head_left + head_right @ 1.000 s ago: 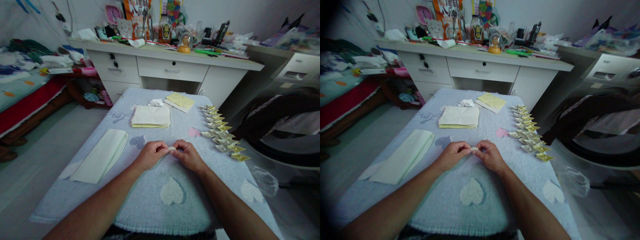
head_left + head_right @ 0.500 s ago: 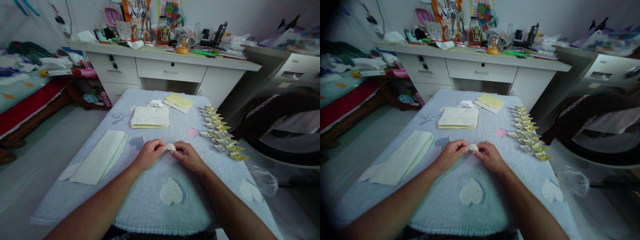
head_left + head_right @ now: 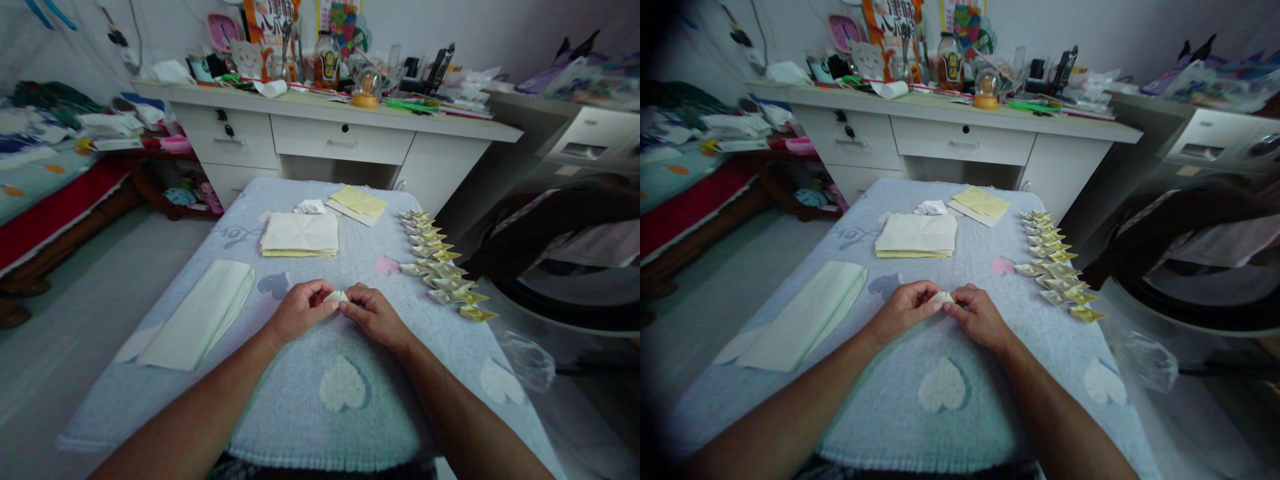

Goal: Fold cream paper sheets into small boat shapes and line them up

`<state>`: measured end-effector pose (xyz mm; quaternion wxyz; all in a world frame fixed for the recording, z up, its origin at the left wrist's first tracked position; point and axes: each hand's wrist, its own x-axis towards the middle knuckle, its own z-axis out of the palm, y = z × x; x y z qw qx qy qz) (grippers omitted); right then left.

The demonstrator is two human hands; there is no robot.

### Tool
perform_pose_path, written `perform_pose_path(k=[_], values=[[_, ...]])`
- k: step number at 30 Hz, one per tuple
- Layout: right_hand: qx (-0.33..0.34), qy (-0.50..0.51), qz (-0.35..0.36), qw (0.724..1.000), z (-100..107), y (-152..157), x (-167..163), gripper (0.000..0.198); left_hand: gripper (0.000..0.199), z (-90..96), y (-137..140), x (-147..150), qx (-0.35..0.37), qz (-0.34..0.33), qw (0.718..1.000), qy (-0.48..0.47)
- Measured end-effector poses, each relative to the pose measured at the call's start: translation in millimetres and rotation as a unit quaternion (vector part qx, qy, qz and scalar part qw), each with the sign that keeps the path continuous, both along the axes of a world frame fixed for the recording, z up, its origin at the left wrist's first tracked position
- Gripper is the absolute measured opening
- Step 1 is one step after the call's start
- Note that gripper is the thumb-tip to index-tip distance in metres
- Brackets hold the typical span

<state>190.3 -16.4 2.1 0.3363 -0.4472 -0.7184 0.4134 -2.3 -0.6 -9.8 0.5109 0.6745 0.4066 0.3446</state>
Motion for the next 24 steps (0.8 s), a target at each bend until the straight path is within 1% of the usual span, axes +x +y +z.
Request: perform_pose_path(k=[4, 9, 14, 17, 20, 24], values=[[0.01, -0.009, 0.015, 1.0, 0.6, 0.1, -3.1, 0.037, 0.027, -1.6, 0.1, 1.0, -0.007, 0.008, 1.0, 0.014], [0.014, -0.012, 0.024, 1.0, 2.2, 0.8, -1.1, 0.03, 0.025, -1.4, 1.1, 2.1, -0.034, 0.01, 0.999, -0.021], [0.021, 0.004, 0.042, 0.999, 3.9, 0.4, 2.3, 0.024, 0.022, -1.9, 3.1, 1.3, -0.047, 0.027, 0.997, -0.049], [0.019, -0.011, 0.027, 0.999, 4.4, -0.3, 0.2, 0.022, 0.022, -1.8, 3.2, 1.1, -0.045, 0.029, 0.998, -0.046], [0.016, -0.024, 0.009, 1.0, 3.9, -1.0, -2.3, 0.025, 0.022, -1.6, 2.6, 2.1, -0.039, 0.036, 0.998, -0.044], [0.009, -0.021, 0.005, 1.0, 1.7, -1.1, -3.3, 0.029, 0.023, -2.7, 1.2, 3.4, -0.036, 0.036, 0.998, -0.046]])
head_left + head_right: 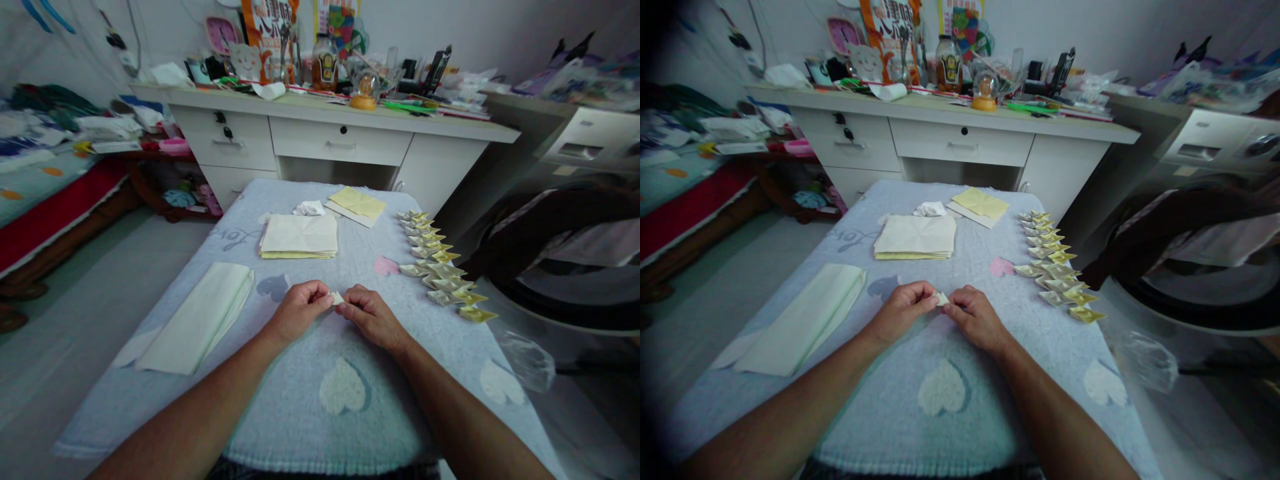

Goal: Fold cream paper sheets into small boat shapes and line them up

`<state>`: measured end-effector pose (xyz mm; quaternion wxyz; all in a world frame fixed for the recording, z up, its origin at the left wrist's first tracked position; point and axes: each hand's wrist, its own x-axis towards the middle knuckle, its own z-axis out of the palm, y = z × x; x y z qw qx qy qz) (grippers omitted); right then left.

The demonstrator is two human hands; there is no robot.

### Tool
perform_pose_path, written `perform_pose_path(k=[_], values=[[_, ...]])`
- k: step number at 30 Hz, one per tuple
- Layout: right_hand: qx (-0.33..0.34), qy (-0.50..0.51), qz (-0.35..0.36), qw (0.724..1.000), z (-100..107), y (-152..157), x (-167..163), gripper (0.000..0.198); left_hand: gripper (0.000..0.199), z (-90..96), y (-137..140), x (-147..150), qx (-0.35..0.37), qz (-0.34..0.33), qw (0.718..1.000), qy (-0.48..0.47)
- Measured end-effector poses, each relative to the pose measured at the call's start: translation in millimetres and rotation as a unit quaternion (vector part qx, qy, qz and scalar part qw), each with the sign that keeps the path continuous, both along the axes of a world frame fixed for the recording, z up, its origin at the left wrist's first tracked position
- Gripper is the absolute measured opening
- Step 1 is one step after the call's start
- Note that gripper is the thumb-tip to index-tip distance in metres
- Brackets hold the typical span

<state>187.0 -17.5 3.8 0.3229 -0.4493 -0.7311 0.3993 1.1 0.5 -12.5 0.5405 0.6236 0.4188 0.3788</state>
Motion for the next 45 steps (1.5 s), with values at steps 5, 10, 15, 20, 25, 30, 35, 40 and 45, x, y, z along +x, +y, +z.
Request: perform_pose_path(k=[5, 10, 15, 20, 25, 30, 35, 40, 45], values=[[0.006, 0.016, -0.011, 1.0, -1.2, 1.1, -0.9, 0.035, 0.023, 0.0, -1.4, -0.3, 0.021, 0.003, 1.0, -0.001], [0.036, 0.006, -0.005, 0.999, -0.3, 1.2, -2.6, 0.033, 0.02, 2.3, -1.4, -0.6, 0.048, 0.012, 0.999, 0.021], [0.06, 0.013, -0.044, 0.997, -3.4, 2.6, -3.7, 0.017, 0.016, 3.6, -2.7, 2.6, 0.09, 0.033, 0.993, 0.07], [0.09, 0.035, -0.053, 0.994, -7.2, 3.7, -3.9, 0.007, 0.012, 1.5, -2.2, 3.6, 0.099, 0.042, 0.99, 0.096], [0.142, 0.015, -0.059, 0.988, -5.8, 2.3, -2.5, 0.01, 0.014, 0.0, -2.5, 4.7, 0.113, 0.047, 0.985, 0.124], [0.138, 0.011, -0.067, 0.988, -3.8, 2.5, -3.2, 0.004, 0.01, 2.1, -4.0, 6.7, 0.136, 0.045, 0.978, 0.154], [0.124, 0.013, -0.061, 0.99, -7.4, 3.2, -6.3, 0.007, 0.014, 3.5, -5.1, 7.0, 0.158, 0.035, 0.969, 0.185], [0.122, 0.014, -0.077, 0.99, -12.9, 4.0, -6.5, 0.01, 0.042, 5.3, -7.5, 4.3, 0.154, 0.033, 0.976, 0.15], [0.142, 0.002, -0.068, 0.988, -13.7, 4.5, -6.4, 0.011, 0.017, 5.7, -6.7, 2.1, 0.161, 0.042, 0.976, 0.137]])
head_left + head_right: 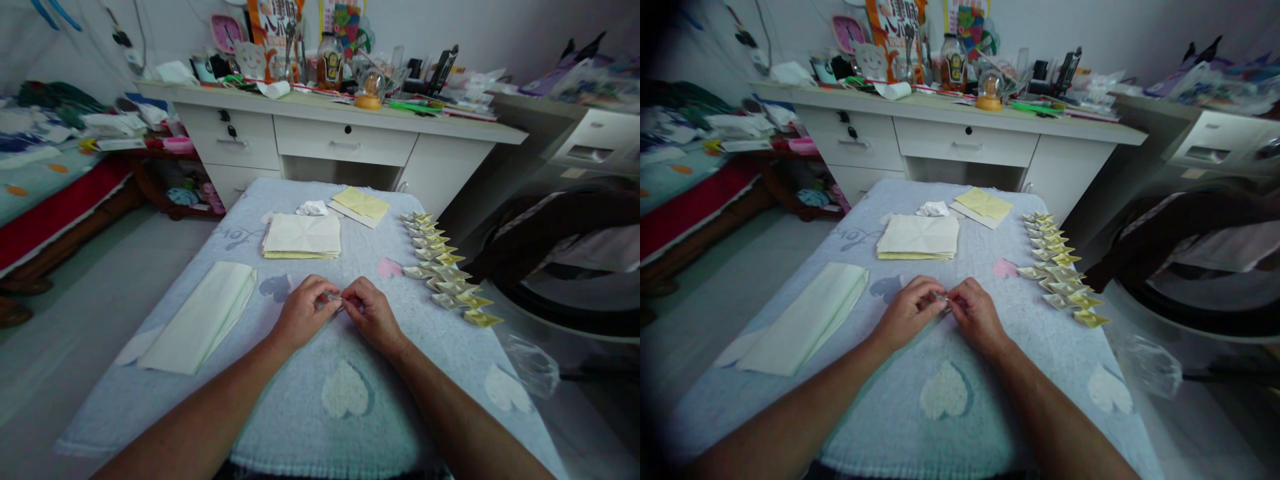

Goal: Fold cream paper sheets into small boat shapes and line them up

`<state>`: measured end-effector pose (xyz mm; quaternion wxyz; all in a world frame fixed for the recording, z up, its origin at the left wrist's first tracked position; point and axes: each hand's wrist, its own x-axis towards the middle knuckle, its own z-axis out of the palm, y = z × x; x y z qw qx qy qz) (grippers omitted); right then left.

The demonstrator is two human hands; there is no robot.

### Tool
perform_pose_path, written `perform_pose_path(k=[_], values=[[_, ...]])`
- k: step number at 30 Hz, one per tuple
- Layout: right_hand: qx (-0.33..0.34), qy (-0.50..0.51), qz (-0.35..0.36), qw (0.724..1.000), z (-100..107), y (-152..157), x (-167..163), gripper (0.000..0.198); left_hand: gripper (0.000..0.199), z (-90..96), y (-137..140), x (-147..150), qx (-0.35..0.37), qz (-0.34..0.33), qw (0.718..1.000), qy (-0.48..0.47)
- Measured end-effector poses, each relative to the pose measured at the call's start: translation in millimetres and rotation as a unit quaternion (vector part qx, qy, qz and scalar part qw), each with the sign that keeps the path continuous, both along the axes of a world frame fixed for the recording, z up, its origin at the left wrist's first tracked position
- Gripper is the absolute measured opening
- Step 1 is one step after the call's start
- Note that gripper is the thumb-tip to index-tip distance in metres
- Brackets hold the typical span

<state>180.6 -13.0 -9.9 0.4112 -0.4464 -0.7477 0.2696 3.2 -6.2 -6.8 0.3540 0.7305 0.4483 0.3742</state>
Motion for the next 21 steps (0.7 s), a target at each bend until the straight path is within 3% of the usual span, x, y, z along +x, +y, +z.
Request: perform_pose_path(k=[11, 18, 21], values=[[0.005, 0.02, -0.003, 1.0, 4.9, -1.2, 0.0, 0.01, 0.013, 0.0, 4.4, -1.1, 0.022, 0.033, 0.999, -0.007], [-0.002, 0.036, -0.024, 0.999, 7.1, -2.2, 2.4, 0.009, 0.016, -2.3, 8.8, -4.9, -0.093, 0.083, 0.987, -0.104], [-0.036, 0.055, -0.034, 0.997, 5.9, -2.2, 2.6, 0.005, 0.018, -1.8, 9.6, -5.4, -0.11, 0.113, 0.978, -0.137]])
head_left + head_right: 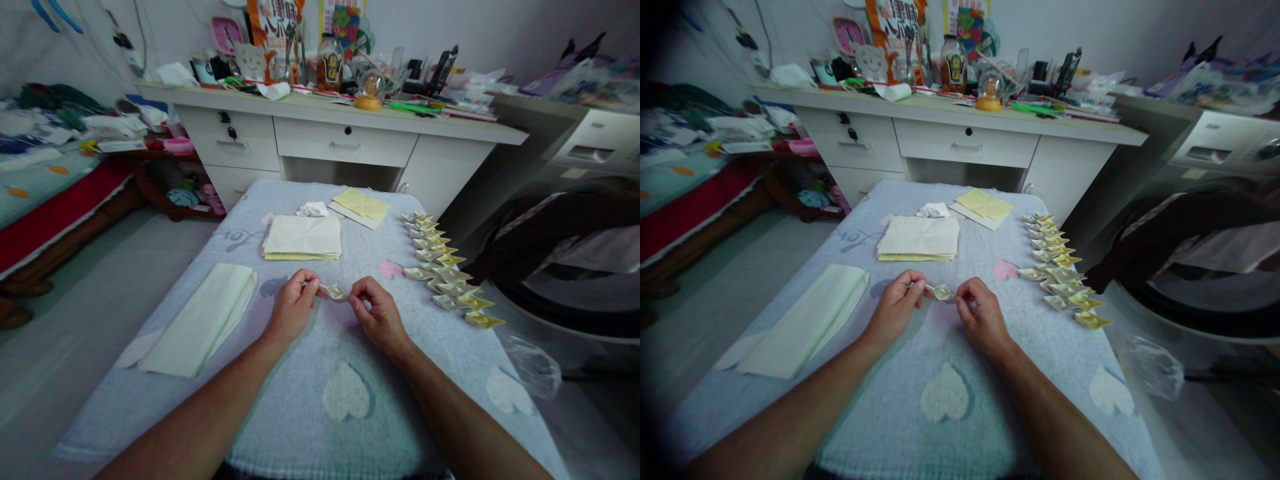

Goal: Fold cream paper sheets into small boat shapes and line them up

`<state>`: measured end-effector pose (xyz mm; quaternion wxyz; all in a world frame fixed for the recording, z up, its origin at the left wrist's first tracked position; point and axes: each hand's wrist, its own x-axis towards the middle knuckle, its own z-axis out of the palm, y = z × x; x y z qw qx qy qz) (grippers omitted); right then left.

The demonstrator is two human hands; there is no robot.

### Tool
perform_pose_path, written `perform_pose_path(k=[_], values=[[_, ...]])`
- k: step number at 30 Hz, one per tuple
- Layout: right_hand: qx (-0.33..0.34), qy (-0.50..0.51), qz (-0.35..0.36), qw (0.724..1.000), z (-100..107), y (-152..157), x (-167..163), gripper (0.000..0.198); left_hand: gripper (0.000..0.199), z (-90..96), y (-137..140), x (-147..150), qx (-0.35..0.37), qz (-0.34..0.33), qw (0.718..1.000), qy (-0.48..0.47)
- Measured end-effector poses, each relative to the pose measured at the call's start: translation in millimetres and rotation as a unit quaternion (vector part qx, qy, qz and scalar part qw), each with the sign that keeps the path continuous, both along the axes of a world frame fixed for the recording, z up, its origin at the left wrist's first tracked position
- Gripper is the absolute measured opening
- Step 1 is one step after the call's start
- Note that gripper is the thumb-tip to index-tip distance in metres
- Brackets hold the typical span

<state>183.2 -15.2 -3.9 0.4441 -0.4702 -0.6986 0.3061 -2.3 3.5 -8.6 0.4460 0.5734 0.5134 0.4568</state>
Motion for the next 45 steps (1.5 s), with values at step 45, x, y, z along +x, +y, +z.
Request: perform_pose_path(k=[45], values=[[-0.116, 0.07, 0.077, 0.988, -0.3, -1.0, -8.0, 0.019, 0.015, -0.2, -6.2, 8.4, -0.019, -0.09, 0.996, -0.016]])
